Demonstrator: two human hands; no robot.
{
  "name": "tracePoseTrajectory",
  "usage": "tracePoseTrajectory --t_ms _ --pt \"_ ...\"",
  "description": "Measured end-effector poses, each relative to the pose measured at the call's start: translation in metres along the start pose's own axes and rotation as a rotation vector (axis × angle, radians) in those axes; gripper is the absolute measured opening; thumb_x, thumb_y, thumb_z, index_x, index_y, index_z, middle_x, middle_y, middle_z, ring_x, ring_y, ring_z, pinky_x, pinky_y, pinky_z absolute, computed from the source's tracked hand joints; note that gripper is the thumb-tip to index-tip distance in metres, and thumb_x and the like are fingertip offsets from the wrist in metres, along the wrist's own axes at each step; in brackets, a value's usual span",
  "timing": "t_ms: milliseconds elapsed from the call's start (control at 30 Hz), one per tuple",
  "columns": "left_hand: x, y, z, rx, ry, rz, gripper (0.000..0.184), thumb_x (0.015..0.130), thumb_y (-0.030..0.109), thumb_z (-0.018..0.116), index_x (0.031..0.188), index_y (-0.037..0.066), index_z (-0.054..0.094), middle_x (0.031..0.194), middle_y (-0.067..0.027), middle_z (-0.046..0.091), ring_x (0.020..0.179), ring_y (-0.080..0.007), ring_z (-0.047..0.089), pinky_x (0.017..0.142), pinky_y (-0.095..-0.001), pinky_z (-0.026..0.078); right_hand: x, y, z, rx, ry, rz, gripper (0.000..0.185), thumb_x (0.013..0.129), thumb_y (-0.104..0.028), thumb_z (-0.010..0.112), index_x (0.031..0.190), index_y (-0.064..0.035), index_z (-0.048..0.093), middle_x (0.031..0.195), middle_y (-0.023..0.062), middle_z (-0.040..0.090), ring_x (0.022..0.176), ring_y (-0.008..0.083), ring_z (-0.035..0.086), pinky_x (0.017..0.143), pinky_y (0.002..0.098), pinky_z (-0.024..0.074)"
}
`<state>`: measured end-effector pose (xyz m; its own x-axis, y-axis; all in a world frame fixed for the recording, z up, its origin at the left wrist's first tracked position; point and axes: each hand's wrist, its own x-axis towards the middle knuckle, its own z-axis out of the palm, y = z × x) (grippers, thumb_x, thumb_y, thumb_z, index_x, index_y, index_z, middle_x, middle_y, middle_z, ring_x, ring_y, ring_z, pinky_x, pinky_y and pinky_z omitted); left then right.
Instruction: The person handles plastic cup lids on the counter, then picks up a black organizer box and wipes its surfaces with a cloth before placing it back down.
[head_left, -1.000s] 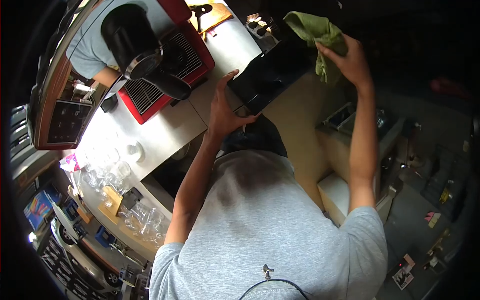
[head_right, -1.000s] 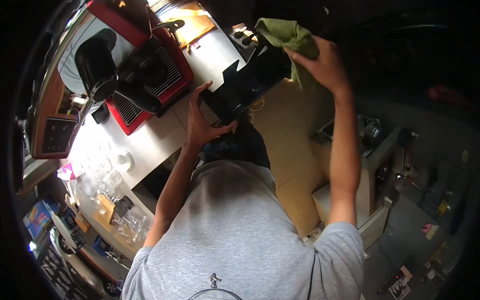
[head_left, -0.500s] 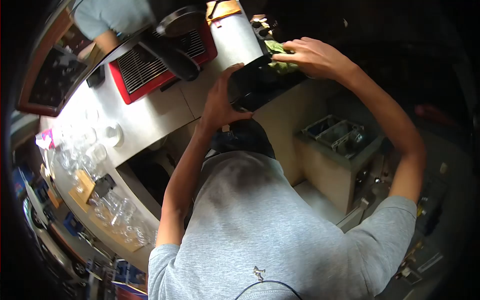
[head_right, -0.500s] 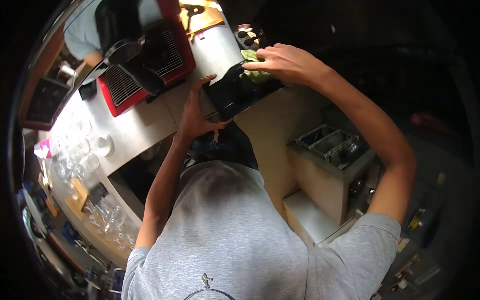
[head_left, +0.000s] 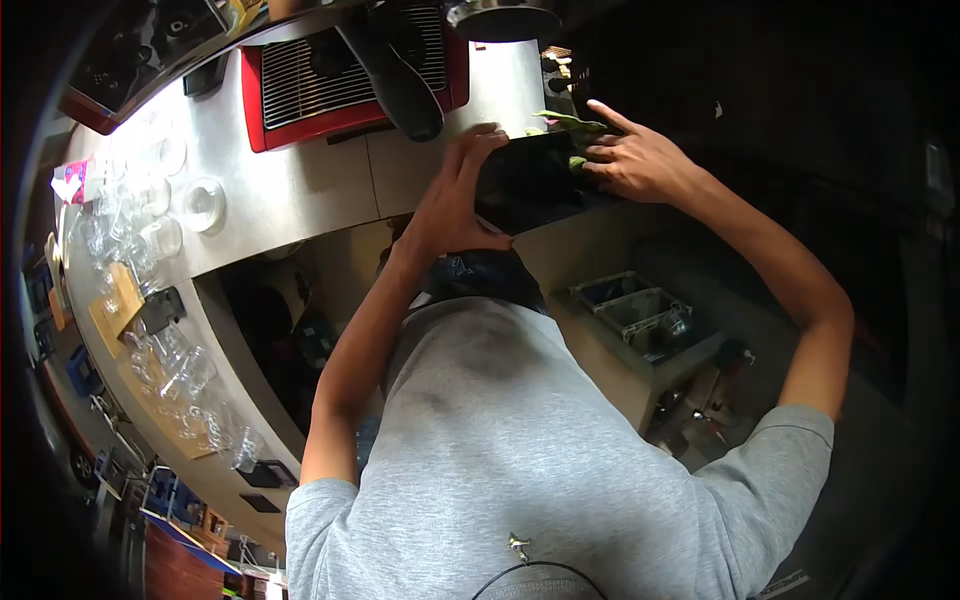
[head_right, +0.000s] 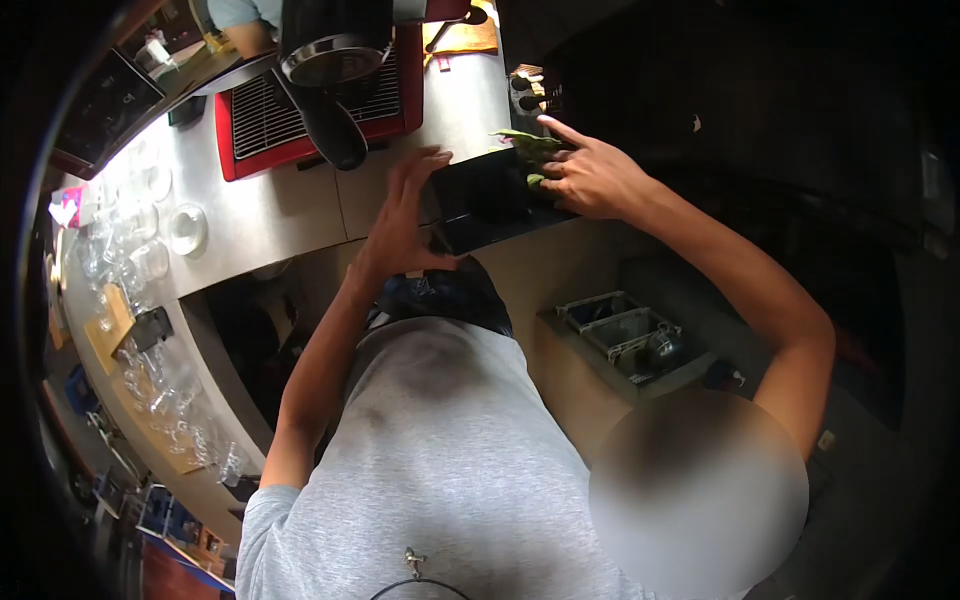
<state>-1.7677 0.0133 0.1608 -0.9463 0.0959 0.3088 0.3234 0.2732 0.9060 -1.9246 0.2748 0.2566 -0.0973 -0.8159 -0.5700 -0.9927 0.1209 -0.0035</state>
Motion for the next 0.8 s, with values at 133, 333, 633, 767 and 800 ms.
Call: tracePoseTrajectory --t_ms 133,333,633,767,800 --pt "-0.014 -0.003 0.022 0.046 0.071 -0.074 0.124 0.049 0.028 0.088 0.155 0.003 0.028 0.148 -0.0236 0.04 0.131 -0.0451 0.044 0.111 -0.0509 0.041 0.015 0.004 0.014 -0.311 -0.151 -0.071 0.037 0.104 -0.026 0.041 0.124 -0.02 0.071 0.111 -0.0014 0.075 0.129 0.0099 0.058 0.128 0.0558 -0.011" --pt "-0.021 -0.006 0.051 0.123 0.242 0.002 0.132 0.053 0.044 0.092 0.154 -0.004 0.025 0.141 -0.0247 0.044 0.133 -0.0444 0.041 0.112 -0.0532 0.038 0.052 -0.004 0.023 -0.54 -0.551 -0.178 0.042 0.107 -0.027 0.034 0.127 -0.0213 0.07 0.118 -0.0038 0.073 0.13 0.0107 0.057 0.122 0.0634 -0.0187" --pt "-0.024 -0.013 0.069 0.2 0.363 -0.007 0.132 0.054 0.059 0.094 0.154 -0.001 0.032 0.139 -0.0234 0.047 0.127 -0.0412 0.05 0.107 -0.0515 0.044 0.085 0.01 0.086 -0.581 -0.392 -0.274 0.044 0.106 -0.034 0.038 0.146 -0.0253 0.053 0.146 -0.0046 0.057 0.146 0.0115 0.04 0.118 0.0668 -0.0205" --pt "-0.025 -0.012 0.064 0.213 0.378 0.002 0.134 0.054 0.058 0.094 0.154 -0.004 0.03 0.138 -0.024 0.049 0.126 -0.0406 0.051 0.106 -0.0506 0.045 0.087 -0.004 0.026 -0.683 -0.778 -0.229 0.046 0.108 -0.036 0.028 0.15 -0.0283 0.048 0.146 -0.0059 0.055 0.145 0.0091 0.041 0.118 0.0709 -0.0182" --pt "-0.025 -0.012 0.062 0.205 0.385 0.006 0.135 0.054 0.057 0.094 0.154 -0.005 0.029 0.138 -0.0241 0.049 0.126 -0.0405 0.051 0.106 -0.0505 0.045 0.083 -0.005 0.021 -0.665 -0.757 -0.224 0.045 0.109 -0.036 0.029 0.147 -0.0289 0.052 0.14 -0.007 0.06 0.142 0.0077 0.045 0.117 0.0724 -0.0183"
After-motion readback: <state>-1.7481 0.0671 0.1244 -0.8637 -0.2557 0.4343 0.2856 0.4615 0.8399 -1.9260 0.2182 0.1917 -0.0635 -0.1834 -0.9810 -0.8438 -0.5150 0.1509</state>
